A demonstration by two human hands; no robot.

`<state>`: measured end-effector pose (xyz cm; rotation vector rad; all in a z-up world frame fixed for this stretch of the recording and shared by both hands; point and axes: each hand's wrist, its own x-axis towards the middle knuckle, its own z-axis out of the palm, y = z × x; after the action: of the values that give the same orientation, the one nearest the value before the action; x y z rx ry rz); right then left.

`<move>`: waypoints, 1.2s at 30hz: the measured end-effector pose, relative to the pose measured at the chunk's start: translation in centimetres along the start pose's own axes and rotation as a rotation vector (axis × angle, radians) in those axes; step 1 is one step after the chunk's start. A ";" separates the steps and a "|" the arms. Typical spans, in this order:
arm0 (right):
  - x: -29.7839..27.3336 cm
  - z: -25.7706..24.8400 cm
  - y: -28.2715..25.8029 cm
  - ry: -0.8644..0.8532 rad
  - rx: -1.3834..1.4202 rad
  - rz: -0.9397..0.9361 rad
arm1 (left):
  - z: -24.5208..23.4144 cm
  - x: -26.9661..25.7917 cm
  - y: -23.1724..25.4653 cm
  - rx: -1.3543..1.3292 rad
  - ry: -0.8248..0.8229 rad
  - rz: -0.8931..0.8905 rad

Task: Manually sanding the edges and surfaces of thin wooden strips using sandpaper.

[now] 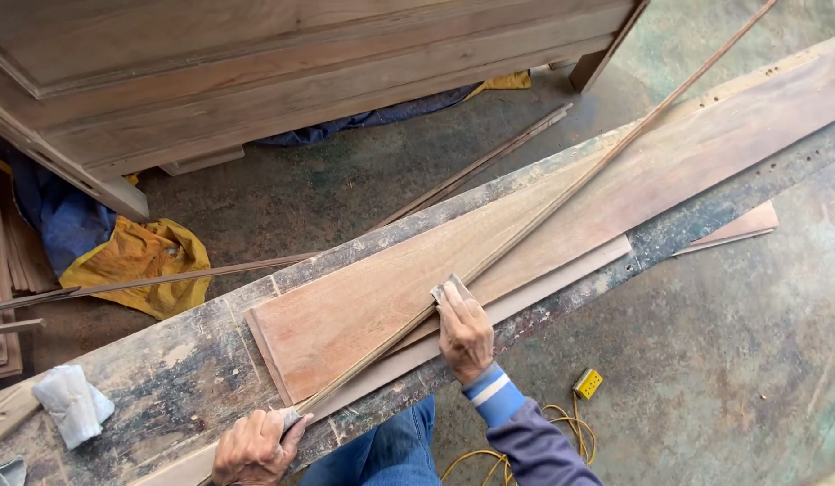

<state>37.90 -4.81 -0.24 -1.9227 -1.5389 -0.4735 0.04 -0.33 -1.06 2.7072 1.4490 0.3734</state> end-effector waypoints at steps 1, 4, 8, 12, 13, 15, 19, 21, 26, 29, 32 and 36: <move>-1.2 0.6 1.0 -0.036 0.021 0.047 | 0.0 -0.1 -0.2 -0.022 0.009 0.035; -3.3 3.1 6.0 -0.126 -0.040 0.263 | -0.4 -0.2 -0.2 -0.056 0.010 0.054; -1.8 1.4 0.9 -0.006 -0.008 0.131 | -0.6 0.1 0.2 -0.046 0.025 0.012; -1.8 1.4 3.6 0.059 0.091 -0.085 | -0.9 0.3 0.0 -0.051 0.004 0.049; -2.4 2.4 5.8 -0.051 -0.016 0.155 | -1.1 0.3 0.2 -0.043 -0.011 0.042; -3.1 2.7 5.7 -0.160 -0.125 0.398 | -1.2 0.2 0.5 -0.035 -0.023 0.042; -2.3 1.6 1.8 -0.088 0.034 0.112 | -0.4 0.3 0.1 -0.046 0.079 0.049; -2.1 1.6 3.6 -0.035 0.076 0.010 | -0.3 -0.1 0.0 -0.048 0.051 0.068; -0.5 1.1 1.4 0.026 0.007 0.175 | -1.1 0.5 0.6 -0.055 0.057 0.022; -2.9 0.8 0.2 0.009 0.165 -0.043 | 0.1 0.0 -0.3 -0.053 0.078 0.071; -3.3 2.9 9.2 -0.207 -0.099 0.216 | -0.2 -0.1 -0.1 -0.042 0.005 0.043; -2.4 3.2 5.6 -0.176 -0.241 0.471 | -0.4 0.0 -0.1 -0.049 0.003 0.056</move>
<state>42.35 -5.15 -5.50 -2.4787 -1.1074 -0.2953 -0.10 -0.29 -0.63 2.7140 1.3489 0.4100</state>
